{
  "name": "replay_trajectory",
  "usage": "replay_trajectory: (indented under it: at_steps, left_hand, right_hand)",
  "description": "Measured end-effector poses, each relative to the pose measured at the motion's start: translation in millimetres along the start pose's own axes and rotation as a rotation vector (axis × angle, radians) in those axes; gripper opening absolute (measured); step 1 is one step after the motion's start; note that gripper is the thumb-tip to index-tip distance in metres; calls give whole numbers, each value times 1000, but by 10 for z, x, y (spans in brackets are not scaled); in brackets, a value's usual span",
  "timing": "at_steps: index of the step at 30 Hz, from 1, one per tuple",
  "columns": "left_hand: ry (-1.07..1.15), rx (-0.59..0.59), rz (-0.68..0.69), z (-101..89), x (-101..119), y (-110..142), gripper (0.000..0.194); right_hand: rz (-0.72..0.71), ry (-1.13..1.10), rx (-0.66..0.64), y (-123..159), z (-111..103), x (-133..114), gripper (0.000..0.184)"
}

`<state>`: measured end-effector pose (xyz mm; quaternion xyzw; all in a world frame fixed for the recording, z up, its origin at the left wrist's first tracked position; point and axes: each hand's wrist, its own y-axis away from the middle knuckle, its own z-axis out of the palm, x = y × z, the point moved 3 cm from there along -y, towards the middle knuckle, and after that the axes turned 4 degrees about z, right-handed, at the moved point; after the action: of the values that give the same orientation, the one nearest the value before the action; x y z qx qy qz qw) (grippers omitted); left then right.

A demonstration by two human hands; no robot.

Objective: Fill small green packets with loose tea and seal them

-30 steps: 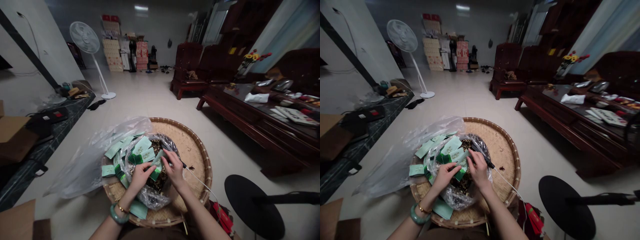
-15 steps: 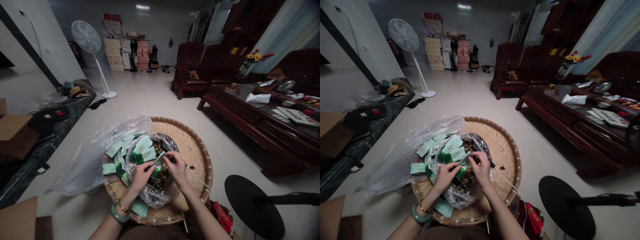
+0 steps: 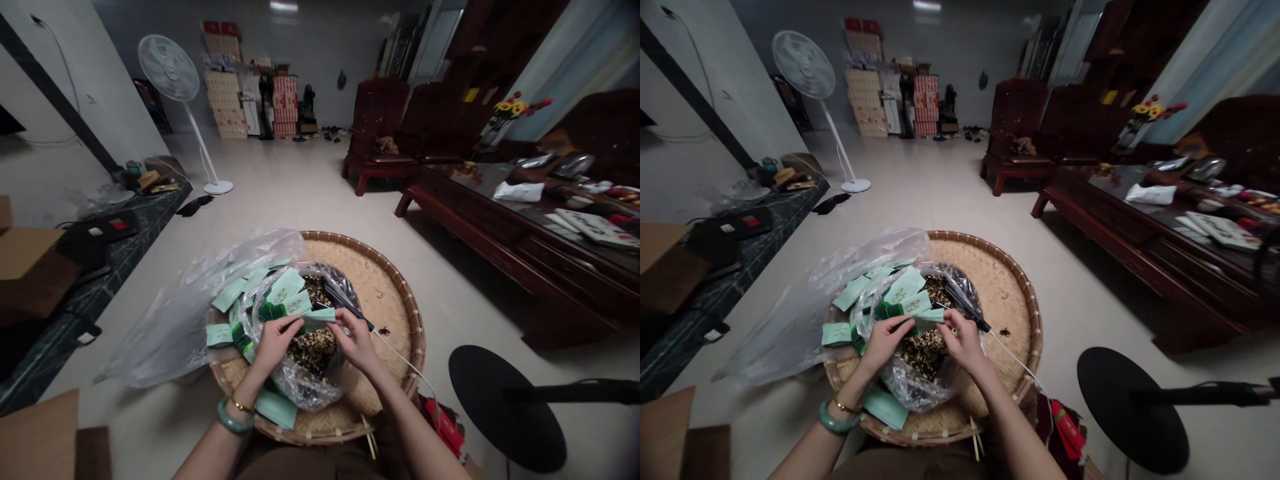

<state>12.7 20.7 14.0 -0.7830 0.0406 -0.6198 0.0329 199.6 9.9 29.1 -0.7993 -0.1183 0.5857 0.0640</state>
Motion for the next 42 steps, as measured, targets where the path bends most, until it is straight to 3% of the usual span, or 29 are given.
replay_trajectory:
  at_steps: [5,8,10,12,14,17,20,26,30,33,35,39,42]
  left_hand:
    - [95,-148,19,42,116,-25,42]
    - [120,-224,4,85,117,-22,51]
    - [81,-183,27,81,74,-12,55]
    - [-71,-40,152,44,48,15,50]
    - [-317,75,374,35,70,78,44]
    - [-614,-66,677,148,105,177,46]
    - [-683,-178,755,216,84,188,49]
    - [-599,-61,678,125,7,84,41]
    - [-553,93,537,23,-39,46,29]
    - [-501,200,444,-40,-91,20,26]
    - [-454,235,372,-66,-137,2,27]
    - [-349,251,223,-83,-235,-12,38]
    - [-283,258,150,-90,-295,-3,48]
  right_hand:
    - [151,-259,-320,-1,144,17,37]
    - [219,-313,-365,-2,151,63,47]
    - [222,-289,-345,0,111,104,49]
    - [216,-234,-338,1,66,141,50]
    - [209,-185,-352,-7,42,157,51]
    - [160,-177,-366,-54,59,112,49]
    - [115,-222,-367,-134,123,14,46]
    - [211,-322,-436,-284,192,-115,58]
    - [254,-402,-296,-307,82,-27,55]
    - [206,-139,-177,-237,36,167,38]
    - [125,215,-278,-148,124,301,26]
    - [67,610,-355,-33,356,441,69]
    - [92,689,-422,-46,469,387,78]
